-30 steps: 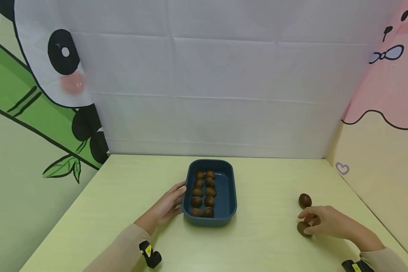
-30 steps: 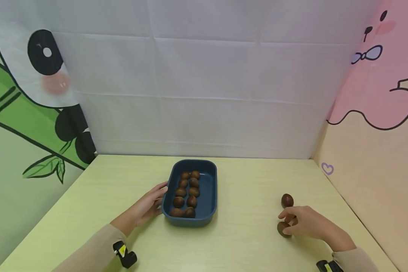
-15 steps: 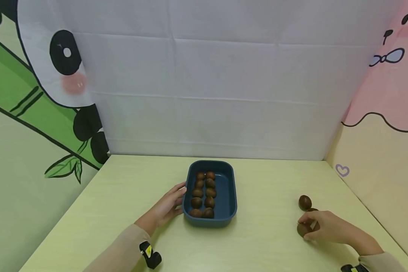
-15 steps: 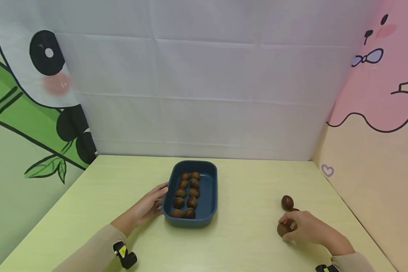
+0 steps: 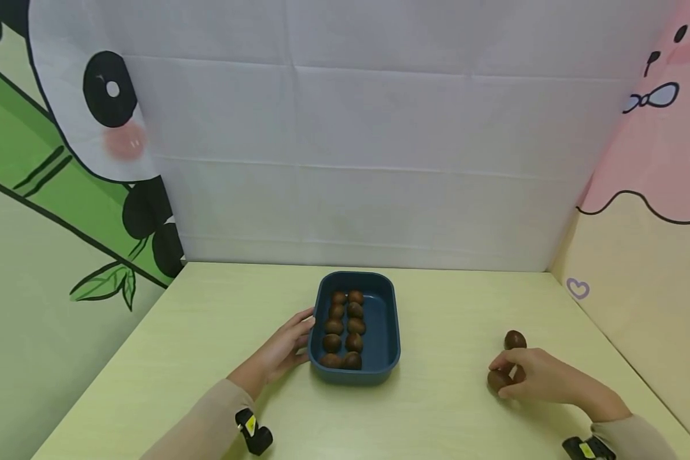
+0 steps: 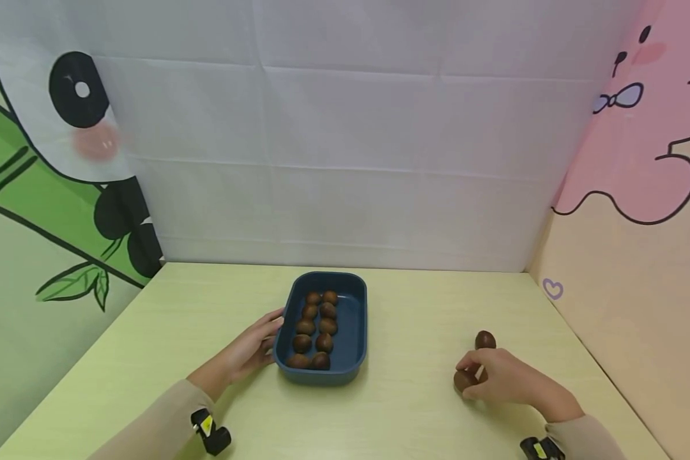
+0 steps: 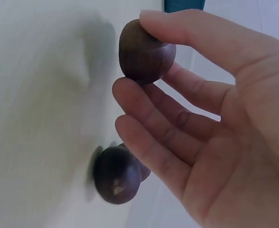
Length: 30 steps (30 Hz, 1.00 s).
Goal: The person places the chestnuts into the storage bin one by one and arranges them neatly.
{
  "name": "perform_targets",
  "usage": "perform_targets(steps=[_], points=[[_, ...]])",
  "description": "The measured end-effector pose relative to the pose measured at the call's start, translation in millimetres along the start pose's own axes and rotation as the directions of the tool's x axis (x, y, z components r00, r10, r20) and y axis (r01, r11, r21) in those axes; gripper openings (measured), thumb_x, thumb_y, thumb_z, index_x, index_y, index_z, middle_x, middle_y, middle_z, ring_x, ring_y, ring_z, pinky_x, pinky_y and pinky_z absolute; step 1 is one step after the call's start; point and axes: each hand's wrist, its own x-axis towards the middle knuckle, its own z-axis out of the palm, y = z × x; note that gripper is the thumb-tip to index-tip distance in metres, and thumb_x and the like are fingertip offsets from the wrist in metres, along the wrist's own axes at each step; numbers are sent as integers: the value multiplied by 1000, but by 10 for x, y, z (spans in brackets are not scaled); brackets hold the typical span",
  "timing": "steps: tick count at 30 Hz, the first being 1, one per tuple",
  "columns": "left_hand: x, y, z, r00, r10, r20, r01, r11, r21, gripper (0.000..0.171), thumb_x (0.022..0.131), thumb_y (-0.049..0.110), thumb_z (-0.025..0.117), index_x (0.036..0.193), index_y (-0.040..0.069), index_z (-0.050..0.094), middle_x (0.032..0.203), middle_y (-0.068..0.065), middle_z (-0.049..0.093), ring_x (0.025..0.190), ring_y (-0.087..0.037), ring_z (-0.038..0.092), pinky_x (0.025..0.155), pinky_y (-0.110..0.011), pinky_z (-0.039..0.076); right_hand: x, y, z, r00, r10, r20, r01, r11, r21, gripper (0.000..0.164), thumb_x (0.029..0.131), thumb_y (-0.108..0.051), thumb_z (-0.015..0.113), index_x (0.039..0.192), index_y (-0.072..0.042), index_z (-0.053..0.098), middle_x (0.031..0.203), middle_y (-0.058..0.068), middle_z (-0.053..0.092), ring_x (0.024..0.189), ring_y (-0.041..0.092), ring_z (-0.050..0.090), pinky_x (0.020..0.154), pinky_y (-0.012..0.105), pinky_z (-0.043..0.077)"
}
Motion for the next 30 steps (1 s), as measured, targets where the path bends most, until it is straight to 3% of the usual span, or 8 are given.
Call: perform_targets(steps=[6,17,30], points=[[2,0,14,1000,3,3,-3,1000,-3,59,108,34,44,160,14,21,148,-24,45,130,-31,49,99,-46,45,183,-170,-25,999,-43,25,42,998,56,40,89,-25,78,120,-2,65,105,1,66,80,7,64,69,29,54],[7,6,8,1000,0,0,0,1000,6,59,109,33,43,160,14,20,147,-24,45,131,-32,48,100,-48,44,671,-581,-61,991,-118,63,113,991,77,37,89,-22,78,121,-7,67,108,-2,66,88,13,64,77,31,53],[-23,18,6,1000,4,3,-4,1000,14,61,108,35,44,160,13,20,147,-25,45,129,-30,50,97,-44,46,1220,-946,4,961,-247,127,240,968,68,36,90,-17,76,124,-10,66,113,-5,65,92,13,66,83,36,54]])
